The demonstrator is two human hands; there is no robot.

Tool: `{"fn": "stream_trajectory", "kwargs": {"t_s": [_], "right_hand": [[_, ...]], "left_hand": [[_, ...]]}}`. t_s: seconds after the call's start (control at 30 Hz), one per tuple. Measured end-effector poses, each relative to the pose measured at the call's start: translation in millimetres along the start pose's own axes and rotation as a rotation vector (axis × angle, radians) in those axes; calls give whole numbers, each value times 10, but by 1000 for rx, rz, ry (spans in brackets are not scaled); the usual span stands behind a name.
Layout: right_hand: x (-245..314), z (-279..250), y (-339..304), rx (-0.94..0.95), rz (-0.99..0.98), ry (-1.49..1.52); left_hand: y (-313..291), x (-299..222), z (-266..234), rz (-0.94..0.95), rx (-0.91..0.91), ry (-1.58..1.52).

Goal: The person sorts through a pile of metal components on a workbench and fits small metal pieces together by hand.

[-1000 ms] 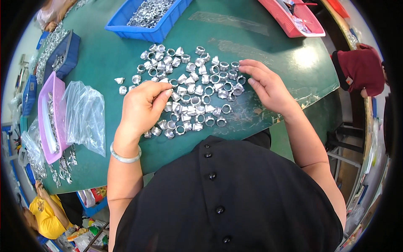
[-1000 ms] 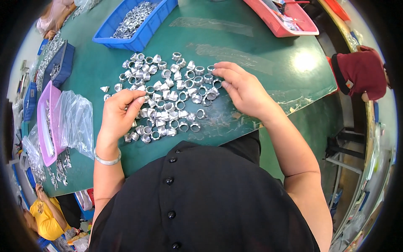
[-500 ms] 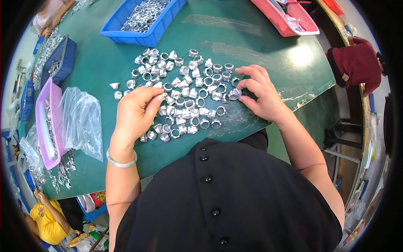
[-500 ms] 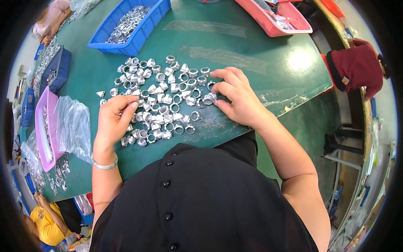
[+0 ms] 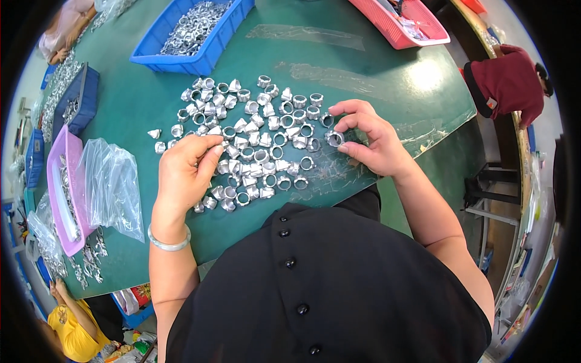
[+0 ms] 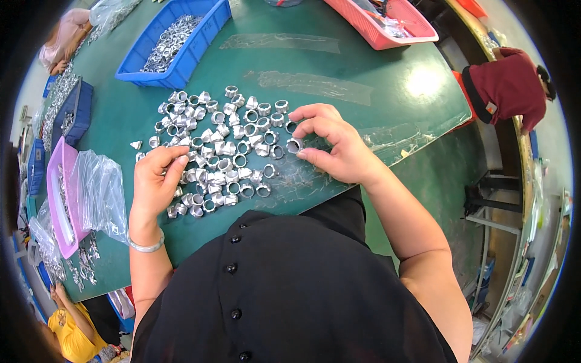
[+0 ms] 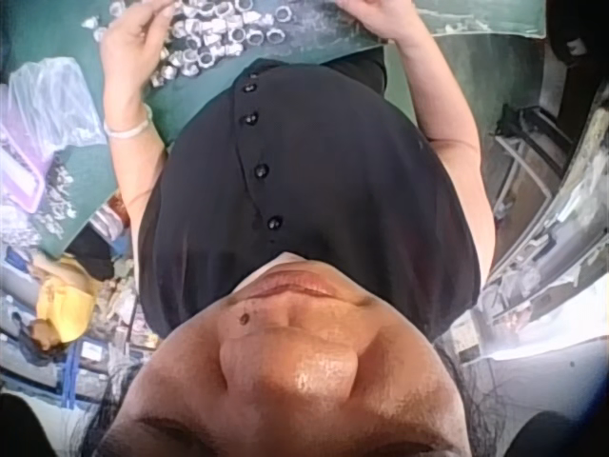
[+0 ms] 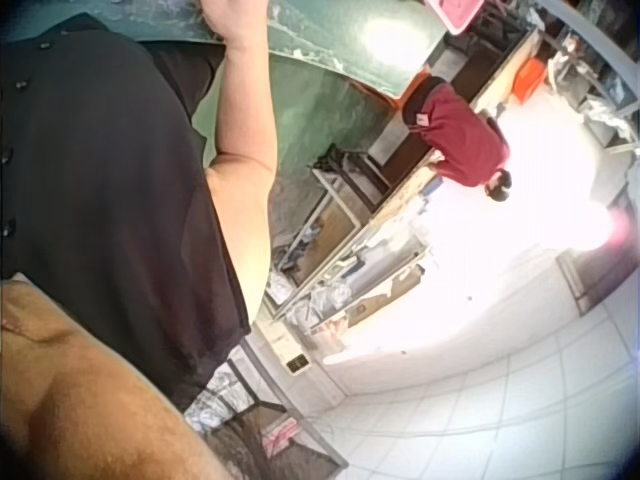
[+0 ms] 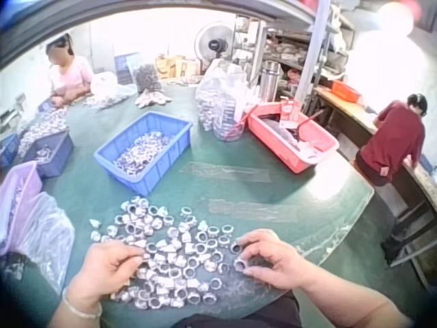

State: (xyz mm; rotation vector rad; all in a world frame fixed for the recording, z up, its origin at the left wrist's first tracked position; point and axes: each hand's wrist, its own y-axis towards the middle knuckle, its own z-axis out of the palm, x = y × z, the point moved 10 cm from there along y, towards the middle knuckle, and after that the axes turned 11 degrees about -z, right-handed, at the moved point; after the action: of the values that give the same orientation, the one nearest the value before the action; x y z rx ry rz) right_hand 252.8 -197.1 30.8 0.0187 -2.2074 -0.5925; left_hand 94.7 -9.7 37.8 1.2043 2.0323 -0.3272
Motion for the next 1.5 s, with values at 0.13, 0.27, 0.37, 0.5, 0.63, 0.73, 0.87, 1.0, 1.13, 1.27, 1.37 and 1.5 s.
{"fn": "stream_trajectory", "kwargs": {"t_s": [0.13,0.27,0.37,0.5,0.63,0.73,0.87,1.0,1.13,1.27,1.37,1.5], "right_hand": [[115,36,78,-8,-64,-60],[309,197,276,-23,-181,20],[497,384,480,-13,-284,45],[703,581,652,-21,-401,26],[768,615,738,-61,-406,-6],[808,652,767,-64,-414,-33],[823,667,768,-71,-424,-47],[840,692,761,-61,-441,-85],[854,706,763,-57,-457,-107],[879,716,763,-57,-476,-127],[865,724,755,-53,-472,-131],[853,749,748,-39,-462,-128]], "left_hand": [[-4,-14,-8,1,-2,35],[-57,-128,127,3,109,-198],[-130,-217,344,-125,330,-448],[-237,-167,558,-372,567,-970],[-218,-96,476,-400,513,-1059],[-215,-15,478,-420,522,-1049],[-213,18,482,-442,490,-1063],[-210,21,481,-433,495,-1061],[-207,-6,459,-450,459,-1070],[-191,19,450,-428,394,-985],[-194,23,447,-449,380,-960],[-189,35,447,-449,368,-935]]}}
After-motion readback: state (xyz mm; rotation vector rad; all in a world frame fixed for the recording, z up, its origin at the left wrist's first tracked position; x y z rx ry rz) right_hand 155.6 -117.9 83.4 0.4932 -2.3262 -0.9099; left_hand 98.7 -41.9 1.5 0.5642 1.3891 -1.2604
